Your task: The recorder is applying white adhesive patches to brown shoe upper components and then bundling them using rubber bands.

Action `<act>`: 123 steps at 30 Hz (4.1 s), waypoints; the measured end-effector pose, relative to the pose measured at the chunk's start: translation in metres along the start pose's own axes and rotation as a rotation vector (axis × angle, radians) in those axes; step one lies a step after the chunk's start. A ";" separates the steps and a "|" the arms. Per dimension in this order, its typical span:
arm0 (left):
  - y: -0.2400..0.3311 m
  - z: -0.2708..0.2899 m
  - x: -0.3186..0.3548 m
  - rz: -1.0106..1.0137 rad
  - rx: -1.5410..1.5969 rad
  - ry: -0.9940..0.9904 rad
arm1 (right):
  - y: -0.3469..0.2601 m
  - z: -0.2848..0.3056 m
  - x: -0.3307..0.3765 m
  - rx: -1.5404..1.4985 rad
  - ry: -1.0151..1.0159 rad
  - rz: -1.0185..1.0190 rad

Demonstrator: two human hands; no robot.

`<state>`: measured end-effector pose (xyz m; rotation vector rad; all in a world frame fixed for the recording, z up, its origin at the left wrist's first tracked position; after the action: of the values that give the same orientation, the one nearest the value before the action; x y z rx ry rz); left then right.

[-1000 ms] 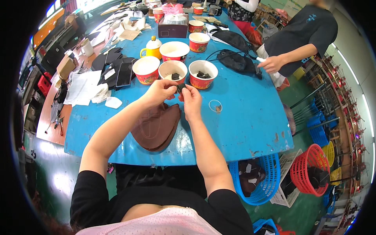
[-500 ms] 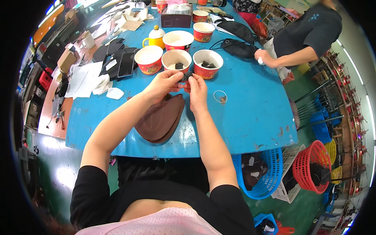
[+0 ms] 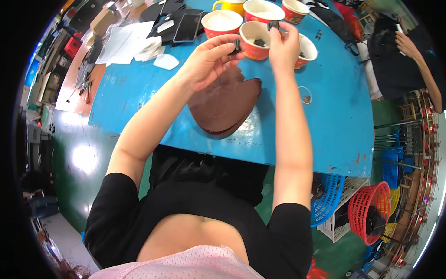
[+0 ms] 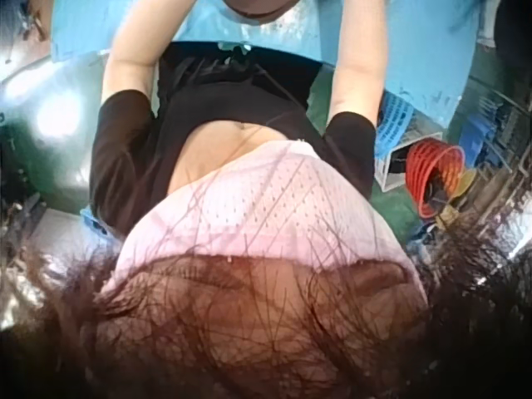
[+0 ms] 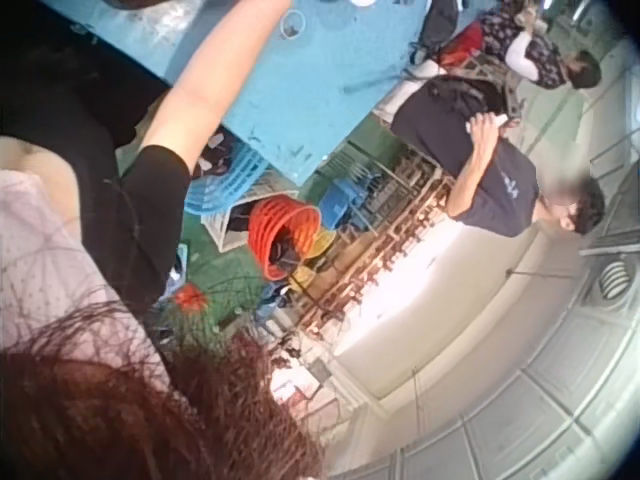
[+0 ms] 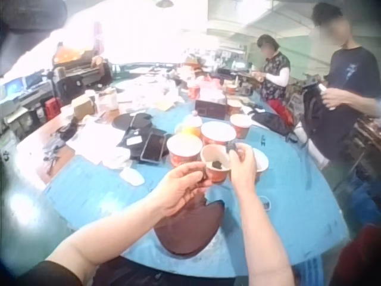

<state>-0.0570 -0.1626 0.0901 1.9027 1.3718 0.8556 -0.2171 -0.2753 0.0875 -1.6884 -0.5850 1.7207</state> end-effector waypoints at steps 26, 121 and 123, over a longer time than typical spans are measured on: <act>-0.031 0.029 0.020 -0.174 -0.482 0.175 | -0.050 -0.021 0.111 -0.373 -0.127 -0.116; -0.032 0.010 0.063 -0.531 -1.770 0.291 | -0.064 -0.003 0.115 0.136 -0.455 -0.087; -0.034 0.014 0.064 -0.544 -1.842 0.303 | -0.065 -0.005 0.115 0.152 -0.493 -0.087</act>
<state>-0.0484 -0.0939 0.0635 -0.0064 0.5395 1.3334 -0.1987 -0.1491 0.0524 -1.1165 -0.7124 2.0696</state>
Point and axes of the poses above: each hand's wrist, its own x-axis away from the middle knuckle, its own z-axis out of the back of the hand, y = z × x, the point moved 4 cm from there along -x, towards the middle knuckle, and after that the axes turned 15 degrees about z, right-handed, at the moved point
